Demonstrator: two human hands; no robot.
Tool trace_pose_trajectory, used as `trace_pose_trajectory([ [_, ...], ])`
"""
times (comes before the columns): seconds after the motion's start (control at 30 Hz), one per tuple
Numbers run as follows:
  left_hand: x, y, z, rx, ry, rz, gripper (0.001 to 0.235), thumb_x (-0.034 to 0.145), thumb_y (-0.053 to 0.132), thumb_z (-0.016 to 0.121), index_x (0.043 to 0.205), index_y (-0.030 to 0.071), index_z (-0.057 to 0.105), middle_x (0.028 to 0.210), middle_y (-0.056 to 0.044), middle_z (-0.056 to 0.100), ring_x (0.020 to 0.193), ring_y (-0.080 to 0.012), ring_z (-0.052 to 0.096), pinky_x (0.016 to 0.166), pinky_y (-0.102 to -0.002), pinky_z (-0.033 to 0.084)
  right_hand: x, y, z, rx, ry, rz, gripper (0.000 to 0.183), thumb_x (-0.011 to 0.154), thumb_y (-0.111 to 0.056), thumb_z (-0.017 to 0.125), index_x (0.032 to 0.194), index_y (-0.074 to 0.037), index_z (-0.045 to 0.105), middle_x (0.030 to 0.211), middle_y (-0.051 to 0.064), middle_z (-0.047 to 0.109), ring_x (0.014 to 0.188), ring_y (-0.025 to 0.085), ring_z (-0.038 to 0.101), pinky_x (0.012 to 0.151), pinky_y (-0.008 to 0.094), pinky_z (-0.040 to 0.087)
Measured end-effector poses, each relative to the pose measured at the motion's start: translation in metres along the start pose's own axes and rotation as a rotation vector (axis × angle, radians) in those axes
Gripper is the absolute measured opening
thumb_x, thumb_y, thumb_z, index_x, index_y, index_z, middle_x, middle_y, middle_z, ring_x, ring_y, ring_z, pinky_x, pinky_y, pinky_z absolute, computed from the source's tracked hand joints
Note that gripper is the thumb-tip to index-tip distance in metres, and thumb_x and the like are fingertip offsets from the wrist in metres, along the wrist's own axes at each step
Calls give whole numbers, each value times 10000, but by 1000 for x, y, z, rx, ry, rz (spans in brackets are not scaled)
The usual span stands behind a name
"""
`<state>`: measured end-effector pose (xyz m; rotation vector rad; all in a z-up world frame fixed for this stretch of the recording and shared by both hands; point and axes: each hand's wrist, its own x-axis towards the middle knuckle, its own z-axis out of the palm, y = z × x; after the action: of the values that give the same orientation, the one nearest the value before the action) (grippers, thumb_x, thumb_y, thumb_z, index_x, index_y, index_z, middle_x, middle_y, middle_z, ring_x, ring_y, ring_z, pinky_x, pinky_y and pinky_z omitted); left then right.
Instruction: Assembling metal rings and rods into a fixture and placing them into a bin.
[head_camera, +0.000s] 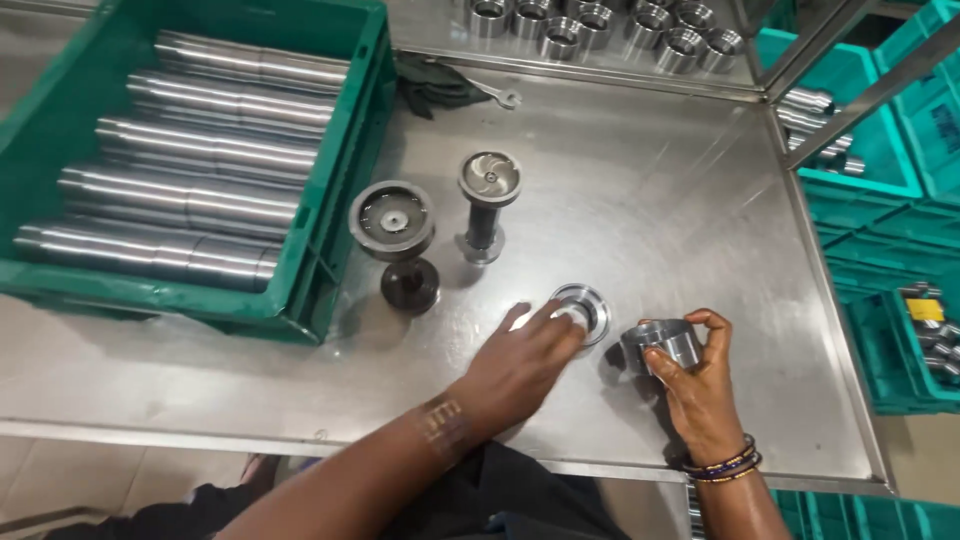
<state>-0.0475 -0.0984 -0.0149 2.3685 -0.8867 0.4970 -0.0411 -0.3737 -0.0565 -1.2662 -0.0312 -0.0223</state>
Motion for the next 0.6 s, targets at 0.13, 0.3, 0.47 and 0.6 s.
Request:
trace_pose_trajectory([
  [0.13,23,-12,47,141,-123,151,388,958,111,558,1342,69,592,1044,-147,696,1102,-304,657,1056,-521,443,0,2,-9,-14,-28,-42,607,892,53,692,1333,-161,334,1226,232,644,1059,231,672,905,327,567],
  [0.3,-1,-7,17,-30,-138,47,283,1032,165,608,1308,115,572,997,-136,706,1007,-292,688,1010,-485,495,0,0,-17,-37,1,-23,575,940,47,659,1351,-164,318,1321,270,618,1163,267,656,948,323,558],
  [0.47,-53,18,-97,-464,-9,-251,410,935,141,692,1295,68,510,1070,-179,710,1005,-324,699,891,-479,530,15,4,1,-88,-65,24,619,905,32,601,1372,-233,292,1306,325,607,1130,374,645,830,444,572],
  [0.6,-122,23,-217,-520,56,-713,382,926,103,688,1266,78,515,1118,-170,713,1024,-312,706,862,-426,559,21,14,70,-28,-345,-46,676,791,37,674,1361,-182,384,1305,322,580,1234,392,631,999,491,560],
])
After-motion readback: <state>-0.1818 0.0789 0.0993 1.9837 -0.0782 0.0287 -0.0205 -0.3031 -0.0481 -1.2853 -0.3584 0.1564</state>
